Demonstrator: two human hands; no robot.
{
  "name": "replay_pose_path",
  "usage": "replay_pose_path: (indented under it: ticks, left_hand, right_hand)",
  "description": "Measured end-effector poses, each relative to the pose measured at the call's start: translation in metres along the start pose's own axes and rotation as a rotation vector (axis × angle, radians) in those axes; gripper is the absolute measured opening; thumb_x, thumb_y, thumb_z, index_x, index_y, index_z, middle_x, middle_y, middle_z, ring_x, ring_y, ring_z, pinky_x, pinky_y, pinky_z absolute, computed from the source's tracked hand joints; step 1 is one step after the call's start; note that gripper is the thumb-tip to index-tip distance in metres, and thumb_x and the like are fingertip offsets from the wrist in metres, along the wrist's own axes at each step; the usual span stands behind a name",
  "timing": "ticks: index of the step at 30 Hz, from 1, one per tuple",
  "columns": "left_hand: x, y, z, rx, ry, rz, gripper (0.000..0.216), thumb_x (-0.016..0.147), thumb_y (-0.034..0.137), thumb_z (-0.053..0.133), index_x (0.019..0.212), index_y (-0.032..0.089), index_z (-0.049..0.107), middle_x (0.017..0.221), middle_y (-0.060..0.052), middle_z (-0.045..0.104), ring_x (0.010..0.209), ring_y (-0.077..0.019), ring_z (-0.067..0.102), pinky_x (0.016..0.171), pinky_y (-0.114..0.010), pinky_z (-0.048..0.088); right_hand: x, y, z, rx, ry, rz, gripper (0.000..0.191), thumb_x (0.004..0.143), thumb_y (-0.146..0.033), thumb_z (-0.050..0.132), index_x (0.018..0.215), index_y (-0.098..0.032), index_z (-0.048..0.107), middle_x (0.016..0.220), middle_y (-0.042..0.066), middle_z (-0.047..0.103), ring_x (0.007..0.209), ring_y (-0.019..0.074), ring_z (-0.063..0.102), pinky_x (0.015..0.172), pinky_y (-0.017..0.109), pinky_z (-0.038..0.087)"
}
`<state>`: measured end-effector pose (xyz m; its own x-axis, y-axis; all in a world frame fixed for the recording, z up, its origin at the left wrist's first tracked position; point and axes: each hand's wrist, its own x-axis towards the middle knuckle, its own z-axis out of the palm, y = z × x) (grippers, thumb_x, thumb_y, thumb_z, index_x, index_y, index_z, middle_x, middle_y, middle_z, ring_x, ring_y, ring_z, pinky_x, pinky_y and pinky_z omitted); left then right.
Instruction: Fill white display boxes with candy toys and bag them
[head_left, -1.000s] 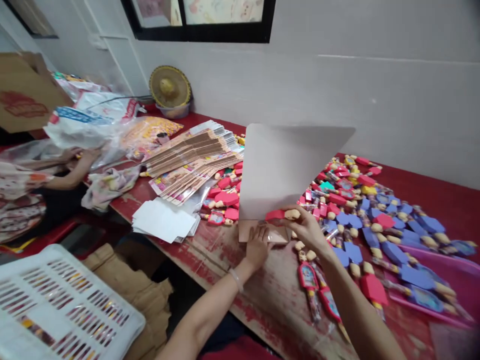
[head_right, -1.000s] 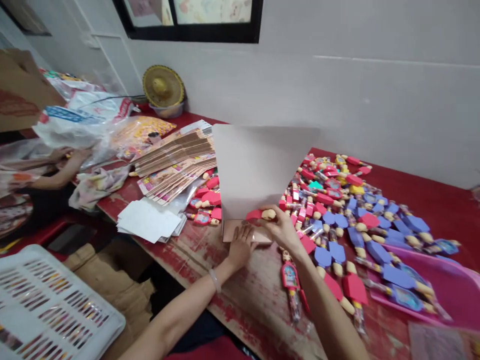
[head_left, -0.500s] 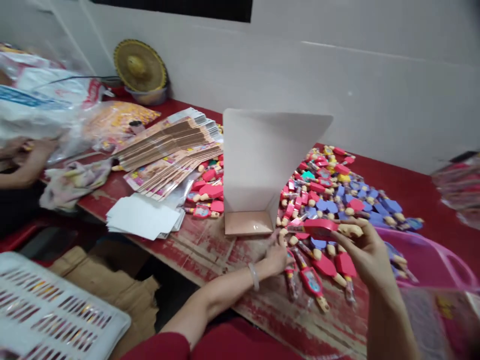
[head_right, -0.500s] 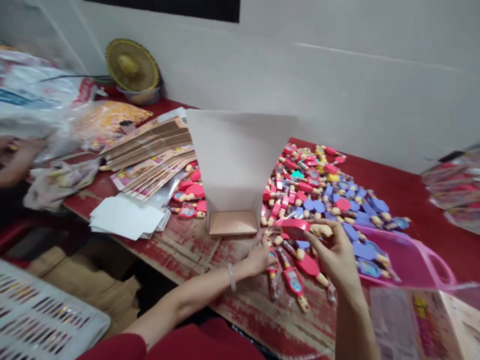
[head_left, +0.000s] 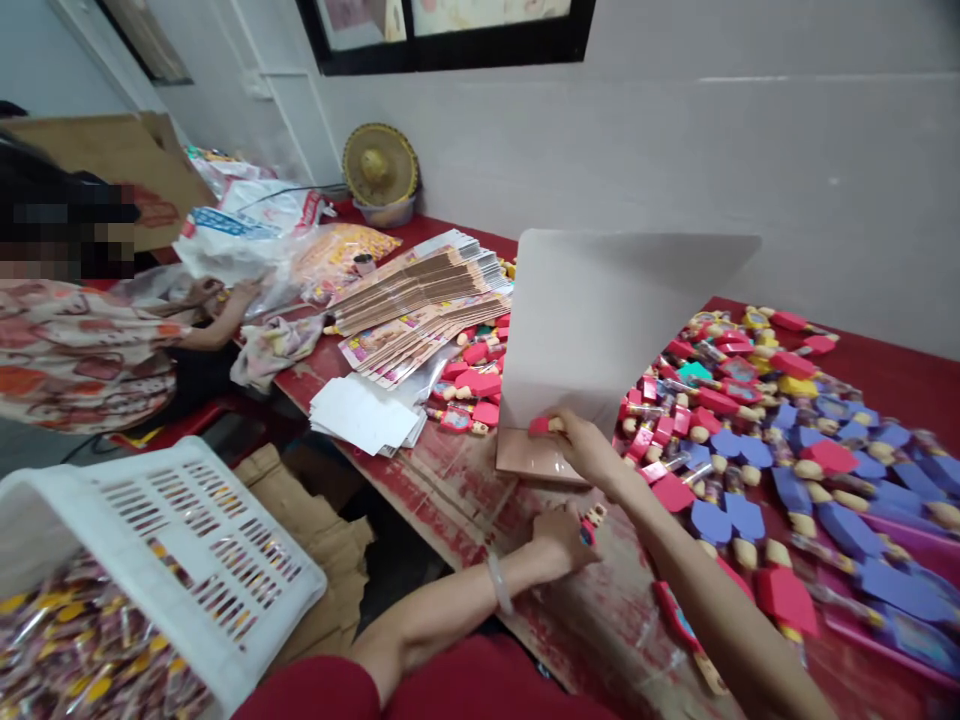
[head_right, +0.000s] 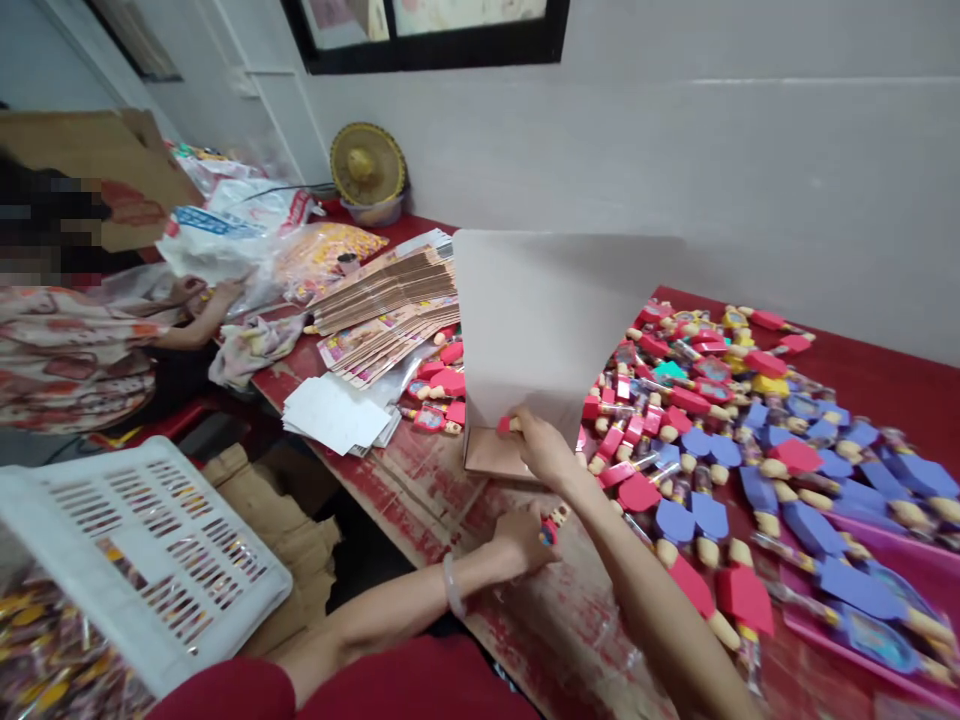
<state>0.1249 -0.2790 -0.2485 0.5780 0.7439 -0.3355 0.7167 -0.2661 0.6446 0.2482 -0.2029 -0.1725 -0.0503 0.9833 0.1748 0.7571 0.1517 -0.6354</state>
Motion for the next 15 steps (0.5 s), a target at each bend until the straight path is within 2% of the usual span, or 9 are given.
replay_pose_path:
  ticks: [2,3,6,8,10,12,15]
  left_hand:
    - [-0.018,-0.008,-0.026,-0.038,0.064,-0.023,0.061,0.071,0.045,0.080,0.122,0.018,0.059,0.115,-0.013,0.071,0.105,-0.0307,0.068,0.088,-0.038,0.057]
    - [-0.027,-0.012,-0.042,-0.057,0.150,-0.023,0.053,0.076,0.044,0.077,0.120,0.020,0.059,0.117,-0.011,0.070,0.109,-0.0283,0.067,0.092,-0.036,0.055]
    - [-0.039,-0.026,-0.097,-0.100,0.560,0.055,0.029,0.085,0.039,0.074,0.106,0.022,0.064,0.114,-0.006,0.069,0.117,-0.0247,0.061,0.103,-0.038,0.050]
    - [-0.033,-0.034,-0.129,-0.075,0.763,0.140,0.028,0.086,0.037,0.077,0.106,0.022,0.065,0.111,-0.004,0.070,0.114,-0.0237,0.061,0.103,-0.039,0.050]
    - [-0.018,-0.040,-0.151,0.010,0.771,0.189,0.031,0.087,0.034,0.077,0.112,0.021,0.065,0.114,-0.004,0.071,0.115,-0.0235,0.060,0.103,-0.039,0.051]
    - [-0.001,-0.041,-0.164,0.127,0.659,0.226,0.029,0.090,0.033,0.074,0.114,0.020,0.065,0.115,-0.005,0.071,0.116,-0.0248,0.059,0.100,-0.039,0.052]
    - [0.011,-0.034,-0.170,0.321,0.470,0.294,0.024,0.099,0.031,0.059,0.116,0.016,0.066,0.115,-0.010,0.071,0.111,-0.0263,0.061,0.091,-0.038,0.054]
  right_hand:
    - [-0.001,0.005,-0.006,-0.061,-0.035,-0.016,0.024,0.091,-0.022,0.050,0.113,-0.021,0.060,0.103,0.010,0.073,0.092,0.0260,0.070,0.077,0.032,0.050]
    - [-0.002,0.008,-0.008,-0.071,-0.046,-0.020,0.025,0.092,-0.023,0.049,0.114,-0.021,0.060,0.103,0.010,0.073,0.093,0.0265,0.070,0.077,0.033,0.050]
    - [-0.006,0.016,-0.013,-0.045,-0.059,-0.032,0.026,0.093,-0.026,0.048,0.116,-0.020,0.060,0.103,0.010,0.073,0.094,0.0269,0.070,0.077,0.032,0.050]
    - [-0.005,0.019,-0.011,-0.032,-0.057,-0.038,0.027,0.093,-0.030,0.048,0.114,-0.021,0.061,0.104,0.010,0.073,0.093,0.0268,0.070,0.076,0.032,0.050]
    - [-0.001,0.019,-0.008,-0.034,-0.068,-0.038,0.028,0.092,-0.033,0.048,0.113,-0.021,0.062,0.103,0.010,0.073,0.092,0.0270,0.070,0.075,0.032,0.050]
    - [0.004,0.019,-0.008,-0.037,-0.089,-0.029,0.029,0.090,-0.035,0.047,0.111,-0.022,0.063,0.100,0.010,0.074,0.089,0.0280,0.070,0.074,0.034,0.050]
    - [0.005,0.023,-0.012,0.012,-0.106,-0.005,0.028,0.085,-0.041,0.049,0.101,-0.026,0.065,0.090,0.010,0.073,0.082,0.0307,0.069,0.070,0.039,0.050]
